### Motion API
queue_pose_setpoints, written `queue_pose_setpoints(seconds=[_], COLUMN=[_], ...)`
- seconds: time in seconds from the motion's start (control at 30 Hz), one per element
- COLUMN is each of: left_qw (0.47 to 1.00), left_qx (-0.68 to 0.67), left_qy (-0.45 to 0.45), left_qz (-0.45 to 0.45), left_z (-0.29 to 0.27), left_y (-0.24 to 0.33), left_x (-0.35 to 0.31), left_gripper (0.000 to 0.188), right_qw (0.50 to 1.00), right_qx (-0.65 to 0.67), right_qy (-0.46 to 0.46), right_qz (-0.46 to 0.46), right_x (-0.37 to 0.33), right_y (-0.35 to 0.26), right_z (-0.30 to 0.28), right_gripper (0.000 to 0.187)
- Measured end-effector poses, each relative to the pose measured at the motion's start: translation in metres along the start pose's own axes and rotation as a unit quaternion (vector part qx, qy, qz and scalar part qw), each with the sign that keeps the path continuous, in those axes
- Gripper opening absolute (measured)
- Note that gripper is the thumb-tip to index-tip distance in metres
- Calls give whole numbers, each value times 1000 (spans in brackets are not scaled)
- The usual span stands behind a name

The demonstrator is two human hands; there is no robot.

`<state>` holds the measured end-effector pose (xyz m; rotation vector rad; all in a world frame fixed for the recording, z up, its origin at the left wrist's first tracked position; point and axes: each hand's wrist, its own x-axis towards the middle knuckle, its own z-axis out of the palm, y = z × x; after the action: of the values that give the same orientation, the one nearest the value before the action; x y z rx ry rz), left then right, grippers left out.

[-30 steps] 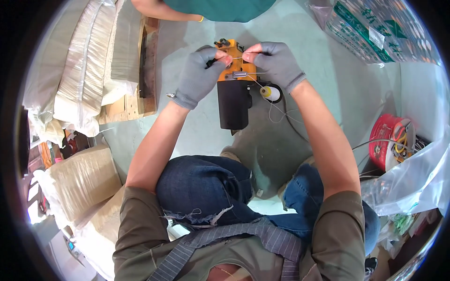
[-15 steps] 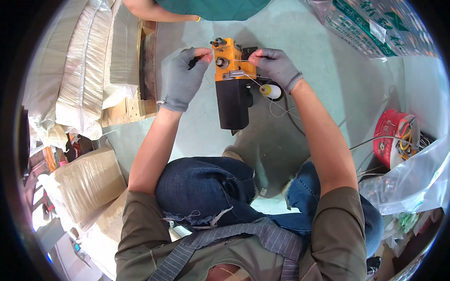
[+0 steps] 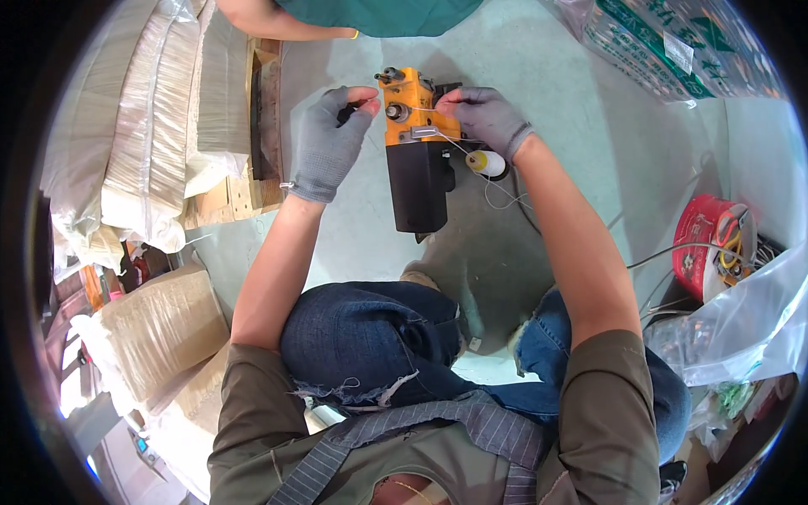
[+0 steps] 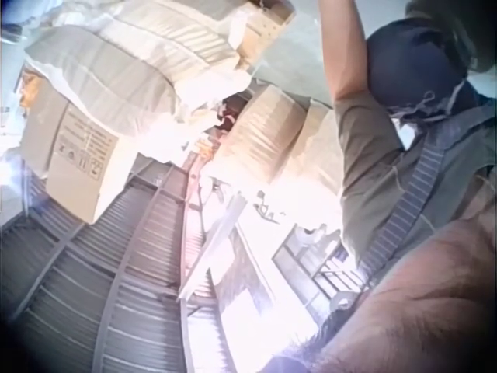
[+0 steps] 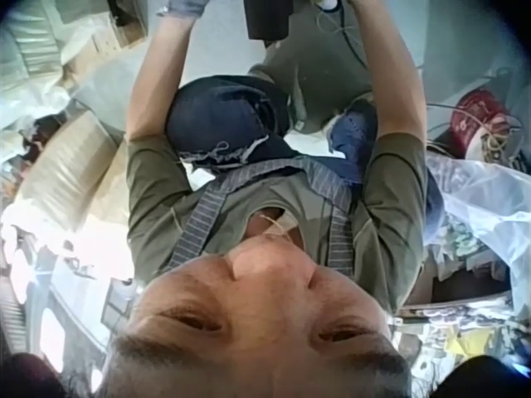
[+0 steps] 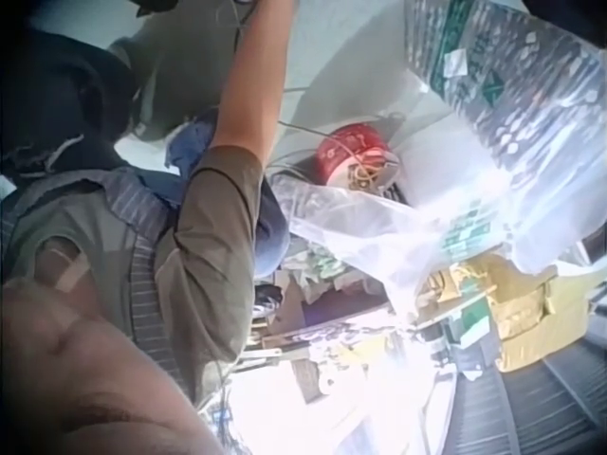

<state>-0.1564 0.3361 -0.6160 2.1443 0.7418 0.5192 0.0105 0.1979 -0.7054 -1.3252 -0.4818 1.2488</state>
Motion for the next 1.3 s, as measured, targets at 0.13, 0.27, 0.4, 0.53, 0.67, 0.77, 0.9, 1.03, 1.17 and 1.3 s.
queue_pose_setpoints(seconds=[0.13,0.27,0.4,0.53,0.67,0.77,0.9,1.03,1.17,1.3], left_qw=[1000,1000,999,1000,1000,1000,987,934,897,878], left_qx=[13,17,30,21,22,23,124,279,345,378], left_qy=[-8,-5,-4,-5,-12,-20,-55,-80,-72,-50], left_qz=[3,-6,14,16,9,4,84,208,268,288], left_z=[1,-1,0,2,0,-1,-2,7,18,25], left_y=[3,2,5,4,2,3,13,13,5,2], left_x=[1,0,1,2,2,3,2,2,3,6], left_gripper=[17,16,15,15,16,16,17,20,19,17], right_qw=[999,998,999,998,999,999,999,996,990,988], right_qx=[18,40,31,8,-1,-37,-31,-81,-116,-117], right_qy=[-26,-40,-27,-61,-39,3,14,15,-2,-6], right_qz=[26,12,20,24,9,13,20,-23,-81,-97], right_x=[1,-2,-4,1,2,5,6,10,9,8], right_y=[6,6,2,4,1,2,1,3,-3,-7], right_z=[-9,-9,-9,-12,-1,5,11,13,16,18], right_gripper=[12,14,15,13,12,12,11,17,18,17])
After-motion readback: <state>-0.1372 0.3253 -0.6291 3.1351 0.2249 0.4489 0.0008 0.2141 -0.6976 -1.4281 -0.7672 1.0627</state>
